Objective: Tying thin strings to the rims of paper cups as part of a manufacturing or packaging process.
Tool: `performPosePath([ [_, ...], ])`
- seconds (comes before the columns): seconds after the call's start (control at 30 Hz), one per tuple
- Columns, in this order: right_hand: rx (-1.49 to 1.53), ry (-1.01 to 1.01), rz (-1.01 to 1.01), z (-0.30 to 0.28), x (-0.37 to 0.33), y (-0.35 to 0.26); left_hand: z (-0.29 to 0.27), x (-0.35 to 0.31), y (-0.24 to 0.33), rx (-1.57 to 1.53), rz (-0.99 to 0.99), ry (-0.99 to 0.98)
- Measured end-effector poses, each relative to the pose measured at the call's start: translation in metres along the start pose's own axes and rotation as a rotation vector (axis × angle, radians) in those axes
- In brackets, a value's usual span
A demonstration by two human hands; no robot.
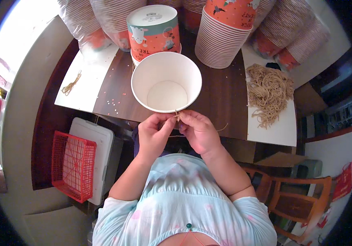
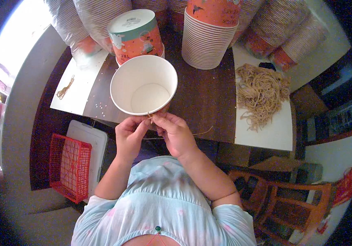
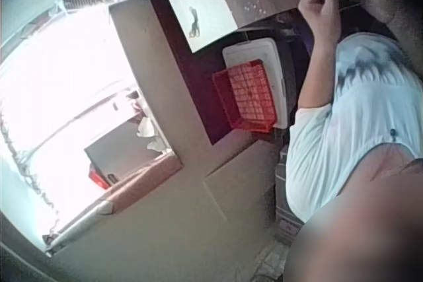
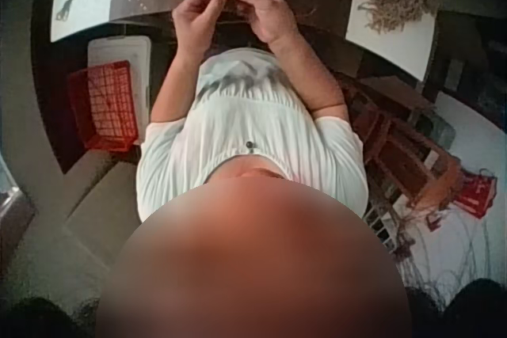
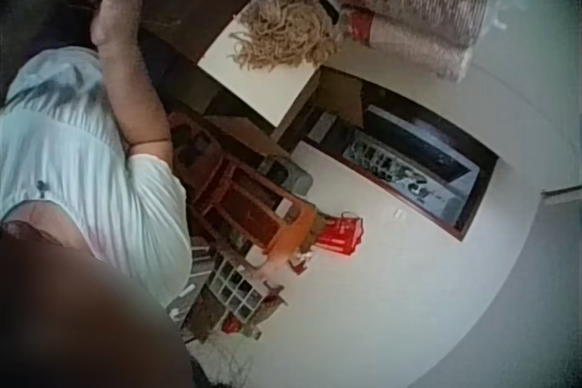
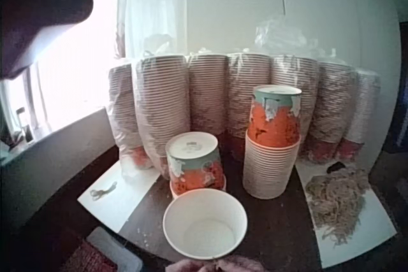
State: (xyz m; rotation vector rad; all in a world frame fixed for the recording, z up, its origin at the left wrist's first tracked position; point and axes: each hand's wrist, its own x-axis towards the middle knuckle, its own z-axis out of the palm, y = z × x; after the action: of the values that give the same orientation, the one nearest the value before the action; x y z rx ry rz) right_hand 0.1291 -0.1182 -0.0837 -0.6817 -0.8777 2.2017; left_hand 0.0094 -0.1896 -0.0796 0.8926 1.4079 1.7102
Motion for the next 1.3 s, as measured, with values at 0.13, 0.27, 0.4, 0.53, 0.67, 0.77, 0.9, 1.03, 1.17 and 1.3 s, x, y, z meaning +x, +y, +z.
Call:
performPosePath([
  [0.13,0.043,0.064,0.038,0.005,-0.002,0.0,0.004,-0.002,-0.002,0.184,0.273,0.066],
  [0.27,-0.004,0.074,-0.035,0.009,-0.003,0.003,0.006,-0.009,0.011,0.477,0.489,0.046],
  [0.4,-0.046,0.068,-0.08,0.011,-0.004,0.004,0.003,-0.004,0.005,0.593,0.644,0.08],
  [0.53,-0.041,0.111,-0.072,0.011,-0.002,0.003,0.001,-0.003,0.004,0.629,0.701,0.066],
  [0.67,-0.008,0.123,-0.037,0.005,0.002,-0.002,-0.002,-0.006,0.01,0.663,0.609,0.037],
  [0.77,-0.077,0.161,-0.066,0.006,0.004,-0.002,-0.002,-0.006,0.011,0.657,0.588,0.034],
  [0.9,-0.371,0.25,-0.307,0.001,0.01,0.005,-0.002,-0.008,0.015,0.628,0.526,0.041],
  [1.03,-1.274,0.357,-1.06,0.001,0.013,-0.002,-0.007,-0.009,0.022,0.624,0.429,-0.003],
  [1.17,-1.471,0.343,-1.164,0.01,0.01,-0.01,-0.015,-0.008,0.023,0.364,0.131,-0.082],
  [1.3,-0.875,0.131,-0.651,-0.001,0.009,-0.013,-0.017,-0.008,0.02,0.304,0.037,-0.106],
])
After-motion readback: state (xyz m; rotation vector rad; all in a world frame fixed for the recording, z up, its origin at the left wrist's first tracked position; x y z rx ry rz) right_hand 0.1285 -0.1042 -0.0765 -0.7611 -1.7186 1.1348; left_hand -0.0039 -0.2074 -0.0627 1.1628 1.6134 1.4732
